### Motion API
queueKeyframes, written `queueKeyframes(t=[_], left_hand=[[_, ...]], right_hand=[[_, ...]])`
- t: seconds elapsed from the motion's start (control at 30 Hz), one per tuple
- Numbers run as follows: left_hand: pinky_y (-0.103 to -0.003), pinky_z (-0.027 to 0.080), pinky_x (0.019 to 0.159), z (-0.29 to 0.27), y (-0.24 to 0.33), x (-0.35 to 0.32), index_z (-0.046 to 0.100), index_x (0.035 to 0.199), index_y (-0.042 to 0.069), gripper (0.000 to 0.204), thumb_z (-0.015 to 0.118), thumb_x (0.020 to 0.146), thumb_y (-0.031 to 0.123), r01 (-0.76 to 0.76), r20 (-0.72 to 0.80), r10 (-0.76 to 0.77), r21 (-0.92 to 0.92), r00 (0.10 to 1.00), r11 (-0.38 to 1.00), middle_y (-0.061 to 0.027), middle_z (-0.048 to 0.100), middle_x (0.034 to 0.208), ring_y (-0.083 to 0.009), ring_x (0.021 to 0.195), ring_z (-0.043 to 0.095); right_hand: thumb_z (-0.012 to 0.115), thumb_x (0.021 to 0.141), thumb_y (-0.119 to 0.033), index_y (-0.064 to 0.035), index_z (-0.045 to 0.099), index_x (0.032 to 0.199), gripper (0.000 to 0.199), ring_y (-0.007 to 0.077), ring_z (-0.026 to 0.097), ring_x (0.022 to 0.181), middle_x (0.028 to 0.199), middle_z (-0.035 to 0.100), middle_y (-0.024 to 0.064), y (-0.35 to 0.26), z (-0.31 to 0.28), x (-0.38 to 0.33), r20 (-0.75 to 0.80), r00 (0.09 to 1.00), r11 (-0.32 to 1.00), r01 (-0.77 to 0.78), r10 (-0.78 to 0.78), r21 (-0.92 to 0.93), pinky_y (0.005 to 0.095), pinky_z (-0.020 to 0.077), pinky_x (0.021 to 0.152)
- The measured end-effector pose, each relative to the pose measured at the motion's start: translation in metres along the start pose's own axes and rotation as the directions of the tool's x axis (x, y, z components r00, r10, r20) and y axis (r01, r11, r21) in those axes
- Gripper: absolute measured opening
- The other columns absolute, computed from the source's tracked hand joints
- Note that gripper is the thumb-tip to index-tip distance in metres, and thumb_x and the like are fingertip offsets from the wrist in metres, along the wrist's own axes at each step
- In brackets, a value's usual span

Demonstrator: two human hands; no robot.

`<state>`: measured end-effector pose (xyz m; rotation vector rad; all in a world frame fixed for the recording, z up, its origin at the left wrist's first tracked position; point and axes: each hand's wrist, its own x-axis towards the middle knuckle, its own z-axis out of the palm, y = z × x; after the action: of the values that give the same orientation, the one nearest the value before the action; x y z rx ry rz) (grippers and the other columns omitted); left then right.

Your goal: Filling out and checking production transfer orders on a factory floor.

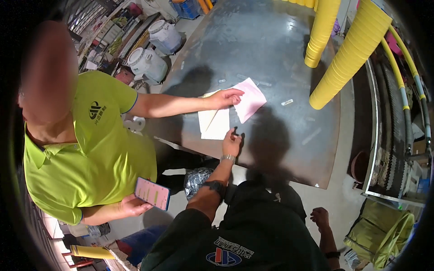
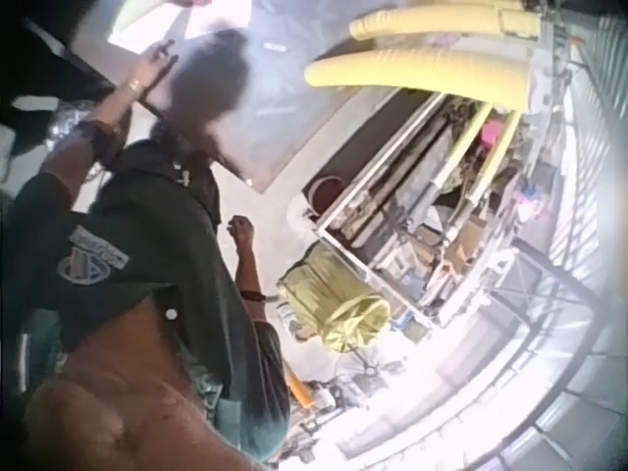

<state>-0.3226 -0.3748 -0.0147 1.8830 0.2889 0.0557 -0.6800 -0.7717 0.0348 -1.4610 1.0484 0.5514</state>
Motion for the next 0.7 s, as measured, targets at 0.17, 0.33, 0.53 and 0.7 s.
queueKeyframes(t=[0.17,0.33,0.53,0.7], left_hand=[[-0.038,0.048,0.059,0.034,0.041,0.012,0.065,0.102,0.004,0.031,0.075,0.076,0.018,-0.070,0.019,0.068,0.161,0.998,0.984,-0.0103,0.062,0.070,-0.0247,0.062,0.060],[-0.045,0.048,0.062,0.055,0.021,-0.007,0.066,0.084,0.004,0.018,0.071,0.078,0.020,-0.107,0.196,0.036,0.367,0.980,0.924,-0.0169,0.066,0.077,-0.0352,0.068,0.063],[-0.046,0.049,0.066,0.066,-0.009,-0.013,0.062,0.086,0.004,0.020,0.071,0.076,0.018,-0.292,0.350,0.118,0.501,0.929,0.815,-0.0166,0.064,0.074,-0.0361,0.072,0.062],[-0.034,0.046,0.046,0.054,-0.039,-0.015,0.059,0.086,0.001,0.019,0.070,0.084,0.016,-0.023,0.353,-0.101,0.332,0.930,0.943,-0.0083,0.062,0.069,-0.0192,0.048,0.056]], right_hand=[[0.060,0.084,-0.008,0.0027,0.059,0.101,0.020,0.0164,0.062,0.060,0.079,0.064,0.0113,-0.032,-0.021,0.018,-0.015,0.999,0.999,0.043,-0.043,-0.021,0.0279,0.0477,0.052],[0.059,0.083,-0.007,0.0026,0.060,0.101,0.020,0.0164,0.062,0.060,0.078,0.064,0.0110,-0.034,-0.043,0.023,-0.048,0.999,0.999,0.006,-0.008,-0.046,0.0276,0.0478,0.052],[0.059,0.083,-0.007,0.0019,0.060,0.098,0.017,0.0151,0.062,0.061,0.077,0.065,0.0095,-0.029,-0.041,0.033,-0.013,1.000,0.992,0.009,-0.010,-0.126,0.0277,0.0482,0.053],[0.060,0.083,-0.008,0.0021,0.060,0.096,0.017,0.0142,0.061,0.062,0.076,0.065,0.0085,-0.047,-0.020,0.054,0.101,0.986,0.981,0.146,-0.133,-0.132,0.0277,0.0492,0.056]])
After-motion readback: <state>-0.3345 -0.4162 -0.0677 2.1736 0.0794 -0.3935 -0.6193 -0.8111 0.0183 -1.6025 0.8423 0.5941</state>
